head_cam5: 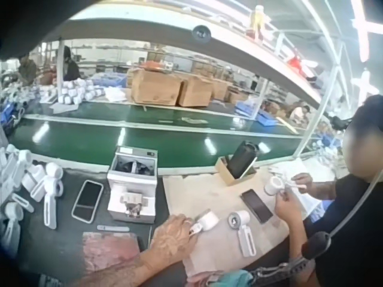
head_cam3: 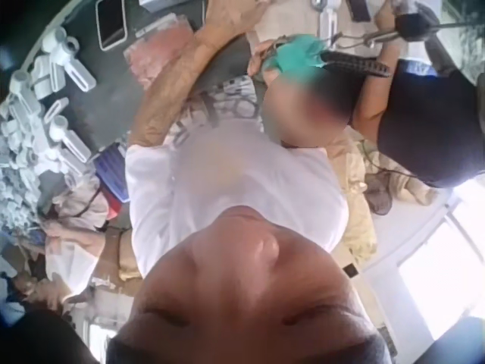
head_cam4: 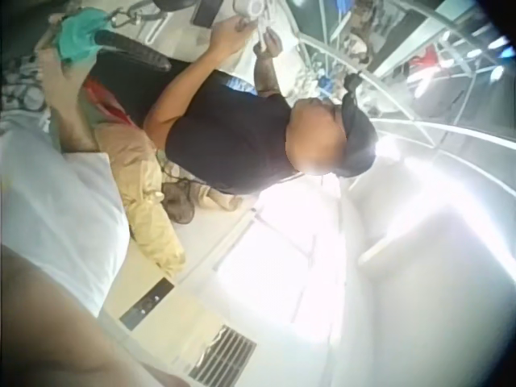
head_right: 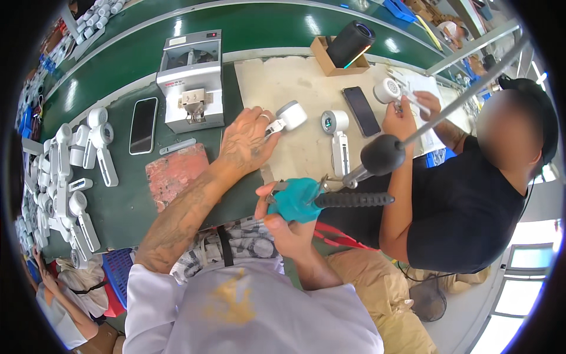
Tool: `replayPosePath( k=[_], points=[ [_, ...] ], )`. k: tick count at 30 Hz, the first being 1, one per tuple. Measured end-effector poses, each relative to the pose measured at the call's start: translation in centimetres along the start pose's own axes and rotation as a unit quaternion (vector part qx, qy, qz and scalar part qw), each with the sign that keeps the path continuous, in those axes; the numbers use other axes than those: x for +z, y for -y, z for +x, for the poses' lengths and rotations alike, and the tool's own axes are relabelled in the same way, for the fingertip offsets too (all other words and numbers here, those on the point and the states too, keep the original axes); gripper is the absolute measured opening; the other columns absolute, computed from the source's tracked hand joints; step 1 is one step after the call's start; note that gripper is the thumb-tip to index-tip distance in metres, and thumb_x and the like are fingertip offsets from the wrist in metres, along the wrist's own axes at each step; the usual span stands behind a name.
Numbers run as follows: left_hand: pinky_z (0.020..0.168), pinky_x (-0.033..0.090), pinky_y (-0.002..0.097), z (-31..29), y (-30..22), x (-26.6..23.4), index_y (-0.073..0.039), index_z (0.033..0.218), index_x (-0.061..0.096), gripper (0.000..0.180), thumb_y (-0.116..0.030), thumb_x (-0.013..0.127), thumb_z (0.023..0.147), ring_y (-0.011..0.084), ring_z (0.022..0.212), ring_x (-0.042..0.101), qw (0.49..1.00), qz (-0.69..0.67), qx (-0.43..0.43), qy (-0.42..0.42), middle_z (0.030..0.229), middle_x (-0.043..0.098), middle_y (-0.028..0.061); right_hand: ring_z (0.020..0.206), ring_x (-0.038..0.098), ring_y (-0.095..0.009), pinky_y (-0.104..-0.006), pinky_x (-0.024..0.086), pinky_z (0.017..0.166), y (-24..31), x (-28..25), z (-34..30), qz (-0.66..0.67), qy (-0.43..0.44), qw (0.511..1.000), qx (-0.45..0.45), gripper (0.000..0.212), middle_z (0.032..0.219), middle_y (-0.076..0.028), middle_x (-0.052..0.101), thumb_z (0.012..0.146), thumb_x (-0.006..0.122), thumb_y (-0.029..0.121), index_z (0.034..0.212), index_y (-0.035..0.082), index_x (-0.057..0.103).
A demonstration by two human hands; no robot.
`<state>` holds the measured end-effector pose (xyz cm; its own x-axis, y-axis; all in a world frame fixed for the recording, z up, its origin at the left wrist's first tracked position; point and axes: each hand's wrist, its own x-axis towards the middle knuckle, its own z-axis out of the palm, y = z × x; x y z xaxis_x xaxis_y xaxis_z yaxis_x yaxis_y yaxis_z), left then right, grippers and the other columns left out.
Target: Assembling handheld fans using an electric screwdriver at a factory workbench.
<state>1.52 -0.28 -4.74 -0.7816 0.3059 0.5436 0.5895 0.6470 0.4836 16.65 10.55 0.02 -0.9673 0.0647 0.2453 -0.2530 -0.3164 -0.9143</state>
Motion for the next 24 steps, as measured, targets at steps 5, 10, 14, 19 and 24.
replayPosePath(
  k=[5,10,14,19,24],
  points=[
    [0.078,0.053,0.0454,-2.5,-0.4,-8.6,-0.002,0.102,0.066,0.024,-0.007,0.075,0.080,0.0351,0.096,0.060,0.997,-0.070,-0.004,0.019,0.102,0.059,0.0141,0.071,0.061,-0.018,-0.0307,0.048,0.064,0.1,0.9,1.1,-0.038,-0.002,0.999,-0.004,0.063,0.083,-0.010,0.062,0.093,0.071,0.047,0.119,-0.009,0.057],
    [0.084,0.051,0.0469,-6.9,2.0,-14.1,-0.002,0.105,0.067,0.024,-0.011,0.073,0.084,0.0349,0.096,0.059,0.996,-0.034,-0.053,0.061,0.100,0.059,0.0134,0.061,0.056,-0.018,-0.0311,0.046,0.055,0.5,3.9,3.6,-0.089,0.016,0.996,-0.022,0.078,0.071,-0.007,0.054,0.092,0.056,0.071,0.114,-0.003,0.051],
    [0.085,0.050,0.0469,-7.5,3.3,-15.8,-0.004,0.112,0.069,0.028,-0.013,0.072,0.086,0.0331,0.095,0.058,0.996,-0.043,-0.062,0.055,0.102,0.059,0.0113,0.061,0.055,-0.017,-0.0314,0.045,0.056,-0.5,5.8,7.8,0.003,0.037,0.999,-0.034,0.078,0.070,-0.005,0.054,0.090,0.055,0.075,0.114,0.001,0.052],
    [0.086,0.047,0.0432,-7.3,5.5,-16.3,-0.009,0.111,0.073,0.024,-0.019,0.069,0.090,0.0303,0.096,0.056,0.989,-0.062,-0.098,0.094,0.104,0.060,0.0087,0.062,0.057,-0.015,-0.0297,0.047,0.056,-2.9,10.9,15.4,0.055,0.035,0.991,-0.115,0.060,0.069,-0.006,0.058,0.097,0.066,0.053,0.110,-0.005,0.059],
    [0.090,0.043,0.0413,-7.8,6.5,-15.4,-0.012,0.109,0.075,0.021,-0.022,0.067,0.092,0.0275,0.100,0.054,0.991,-0.068,-0.092,0.075,0.104,0.060,0.0062,0.060,0.057,-0.017,-0.0313,0.048,0.055,-5.1,12.7,19.3,-0.094,0.063,0.977,-0.181,0.053,0.072,-0.007,0.057,0.103,0.057,0.049,0.102,-0.003,0.059]
  ],
)
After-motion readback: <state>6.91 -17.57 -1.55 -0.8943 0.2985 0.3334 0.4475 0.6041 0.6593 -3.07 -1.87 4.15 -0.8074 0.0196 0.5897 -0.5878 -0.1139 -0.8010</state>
